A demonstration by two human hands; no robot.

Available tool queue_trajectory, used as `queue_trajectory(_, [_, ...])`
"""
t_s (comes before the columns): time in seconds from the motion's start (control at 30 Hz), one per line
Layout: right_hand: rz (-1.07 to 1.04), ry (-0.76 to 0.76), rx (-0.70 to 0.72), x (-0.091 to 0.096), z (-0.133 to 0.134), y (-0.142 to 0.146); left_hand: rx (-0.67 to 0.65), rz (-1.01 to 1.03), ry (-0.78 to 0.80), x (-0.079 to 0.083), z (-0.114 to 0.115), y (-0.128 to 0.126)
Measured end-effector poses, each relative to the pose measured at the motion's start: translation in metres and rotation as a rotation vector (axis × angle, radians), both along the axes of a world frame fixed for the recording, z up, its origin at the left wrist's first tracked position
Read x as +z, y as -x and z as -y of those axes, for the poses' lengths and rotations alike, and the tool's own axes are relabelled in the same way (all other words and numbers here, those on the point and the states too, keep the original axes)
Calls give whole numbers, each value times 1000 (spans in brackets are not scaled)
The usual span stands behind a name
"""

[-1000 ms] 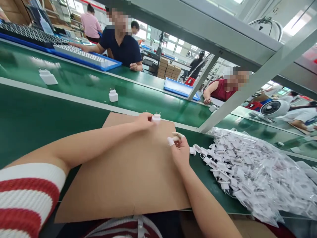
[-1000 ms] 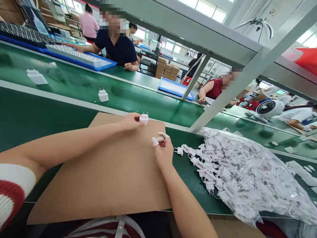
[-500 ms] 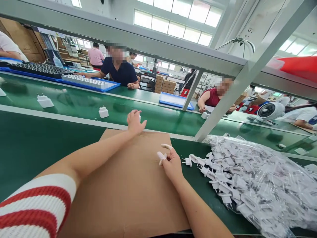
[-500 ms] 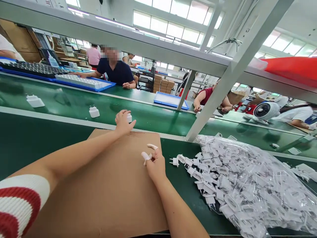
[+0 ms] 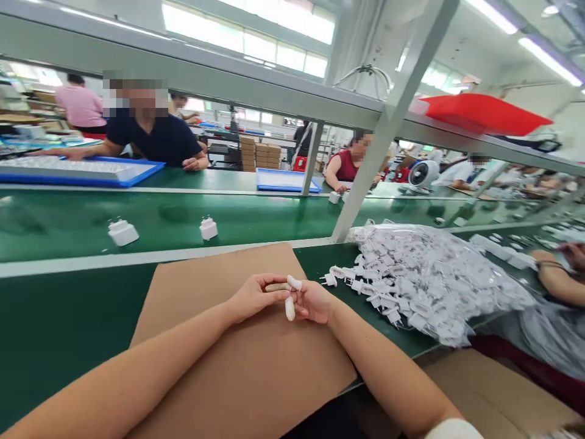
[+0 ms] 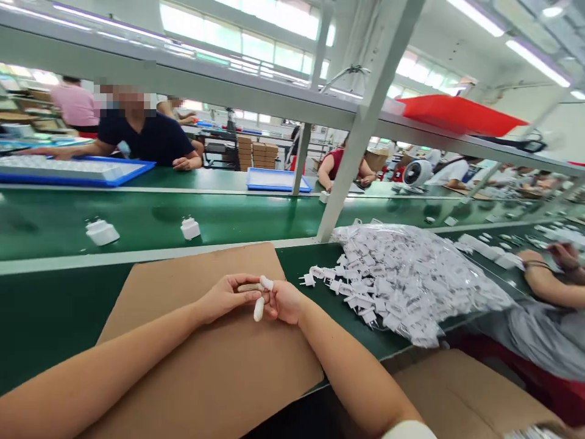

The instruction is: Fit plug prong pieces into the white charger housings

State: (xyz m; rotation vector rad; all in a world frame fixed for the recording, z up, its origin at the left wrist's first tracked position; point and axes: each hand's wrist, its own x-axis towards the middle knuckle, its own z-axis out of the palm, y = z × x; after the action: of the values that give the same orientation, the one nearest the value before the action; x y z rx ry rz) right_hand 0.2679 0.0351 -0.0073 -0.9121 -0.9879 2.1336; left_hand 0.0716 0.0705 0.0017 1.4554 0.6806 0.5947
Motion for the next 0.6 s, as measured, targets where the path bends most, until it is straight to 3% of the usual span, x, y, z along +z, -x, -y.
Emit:
queue_trajectory(0.17, [-20, 26, 44, -3, -12, -4, -1, -60, -98, -1, -7, -1])
queue_trajectory(0.4, [-75, 59, -79, -6, -21, -8, 148, -114, -361, -12, -14, -6])
queue_trajectory(0.6, [-64, -13, -237, 7, -19, -5, 322, -194, -577, -21, -28, -9])
